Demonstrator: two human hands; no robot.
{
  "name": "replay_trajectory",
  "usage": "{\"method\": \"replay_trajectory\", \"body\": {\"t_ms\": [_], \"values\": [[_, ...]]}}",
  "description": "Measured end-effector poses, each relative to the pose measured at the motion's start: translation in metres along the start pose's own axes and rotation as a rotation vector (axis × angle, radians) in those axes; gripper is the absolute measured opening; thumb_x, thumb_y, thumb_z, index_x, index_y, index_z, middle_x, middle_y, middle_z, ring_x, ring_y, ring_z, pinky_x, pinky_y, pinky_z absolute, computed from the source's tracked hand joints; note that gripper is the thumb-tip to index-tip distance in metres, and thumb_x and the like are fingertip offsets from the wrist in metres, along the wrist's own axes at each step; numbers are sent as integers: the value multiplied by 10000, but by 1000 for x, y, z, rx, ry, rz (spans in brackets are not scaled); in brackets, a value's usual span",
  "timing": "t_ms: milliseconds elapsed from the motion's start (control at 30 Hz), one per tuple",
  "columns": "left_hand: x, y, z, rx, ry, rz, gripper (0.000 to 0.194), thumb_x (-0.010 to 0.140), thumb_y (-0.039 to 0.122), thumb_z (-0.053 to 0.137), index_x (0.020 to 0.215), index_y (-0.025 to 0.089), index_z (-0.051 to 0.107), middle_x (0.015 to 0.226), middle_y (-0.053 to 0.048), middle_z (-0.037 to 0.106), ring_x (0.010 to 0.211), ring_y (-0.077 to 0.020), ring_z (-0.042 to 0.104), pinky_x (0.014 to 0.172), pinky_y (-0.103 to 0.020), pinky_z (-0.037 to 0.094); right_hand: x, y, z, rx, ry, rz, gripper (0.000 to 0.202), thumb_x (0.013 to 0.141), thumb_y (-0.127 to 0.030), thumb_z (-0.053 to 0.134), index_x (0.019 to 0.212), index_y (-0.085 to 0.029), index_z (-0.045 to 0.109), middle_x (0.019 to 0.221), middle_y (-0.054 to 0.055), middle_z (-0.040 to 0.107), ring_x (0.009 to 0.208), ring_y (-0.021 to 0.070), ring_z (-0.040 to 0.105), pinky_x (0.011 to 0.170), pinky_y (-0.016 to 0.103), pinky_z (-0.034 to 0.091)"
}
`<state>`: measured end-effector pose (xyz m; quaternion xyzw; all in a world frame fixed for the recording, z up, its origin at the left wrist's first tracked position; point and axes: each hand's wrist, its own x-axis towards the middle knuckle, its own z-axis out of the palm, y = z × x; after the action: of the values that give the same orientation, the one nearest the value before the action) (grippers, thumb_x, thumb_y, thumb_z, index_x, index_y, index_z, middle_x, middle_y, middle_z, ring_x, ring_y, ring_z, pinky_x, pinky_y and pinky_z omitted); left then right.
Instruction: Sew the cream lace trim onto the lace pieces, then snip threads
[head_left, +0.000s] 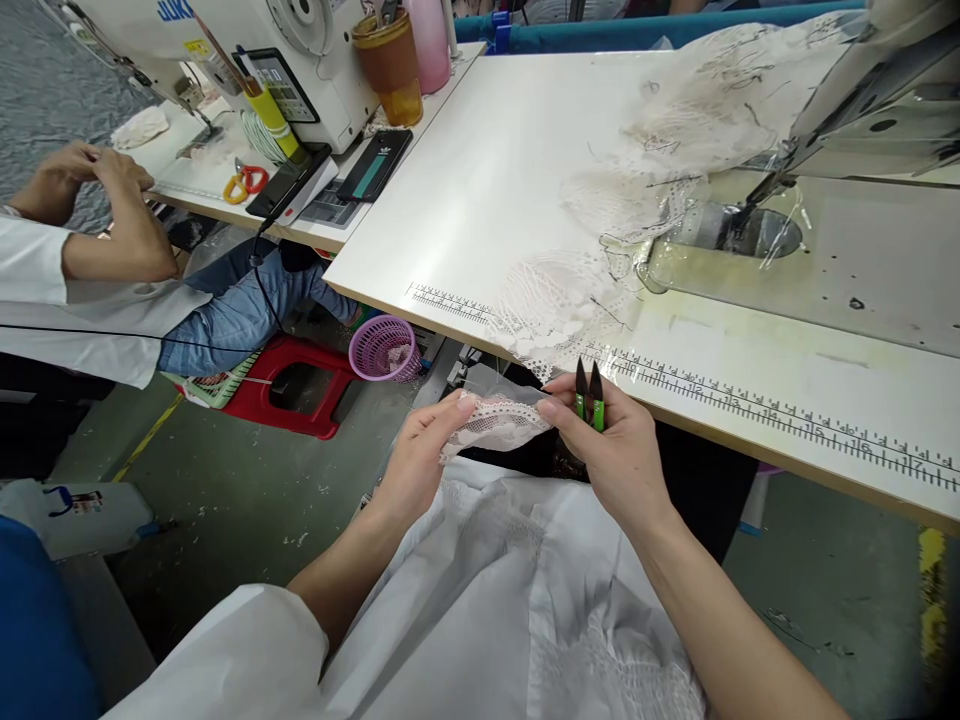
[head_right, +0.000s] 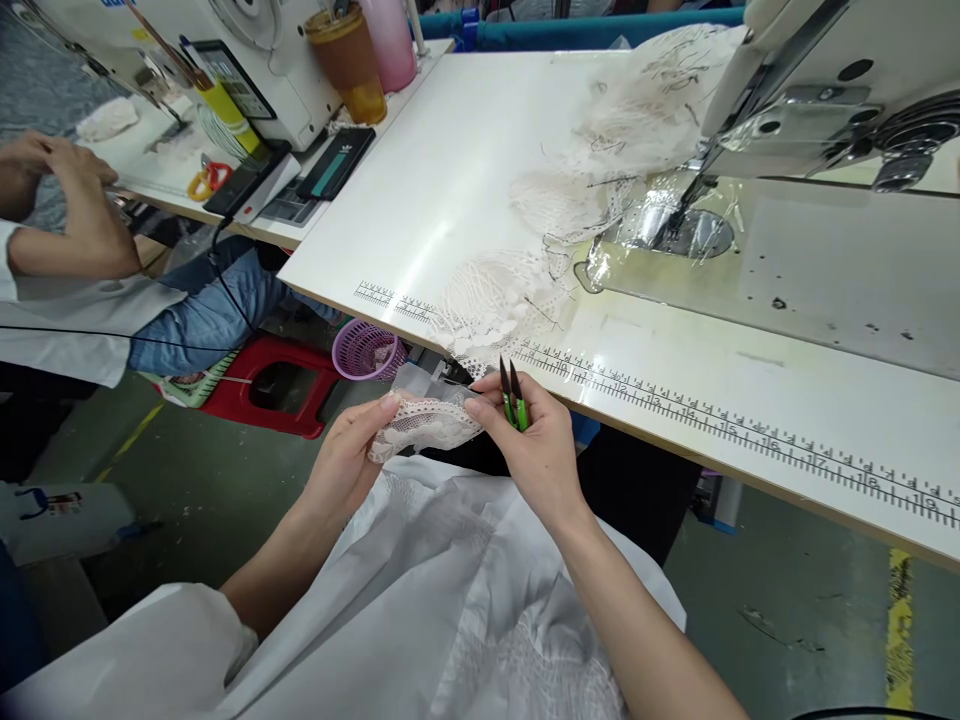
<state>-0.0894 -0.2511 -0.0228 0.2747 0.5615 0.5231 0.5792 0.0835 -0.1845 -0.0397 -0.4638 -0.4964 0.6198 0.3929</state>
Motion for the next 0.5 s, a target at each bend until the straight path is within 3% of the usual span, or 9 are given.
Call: {"method": "replay_trajectory", "body": {"t_ms": [167, 367, 500], "values": [[-1, 0, 0, 34, 2, 24, 309, 894, 430, 603, 980, 176, 756, 986, -62, 713, 1026, -222, 618, 892, -275, 435, 0, 2, 0, 6, -6, -9, 226, 754, -393, 746, 888, -233, 658, 724, -31, 562, 649, 94, 490, 557, 233, 363], [3, 0, -1, -37, 23, -14, 351, 853, 456, 646, 991, 151, 752, 951, -72, 725, 910, -220, 671, 785, -261, 492, -1, 4, 0, 42, -15, -5, 195, 770, -380, 738, 878, -239, 660, 842, -16, 620, 655, 74, 493, 537, 217, 346], [6, -3, -5, -113, 16, -55, 378, 840, 459, 657, 992, 124, 744, 929, -91, 736, 909, -254, 690, 791, -294, 518, -2, 2, 1, 41, -46, -16, 193, 782, -375, 727, 892, -232, 658, 775, -18, 624, 608, 74, 480, 510, 222, 331]]}}
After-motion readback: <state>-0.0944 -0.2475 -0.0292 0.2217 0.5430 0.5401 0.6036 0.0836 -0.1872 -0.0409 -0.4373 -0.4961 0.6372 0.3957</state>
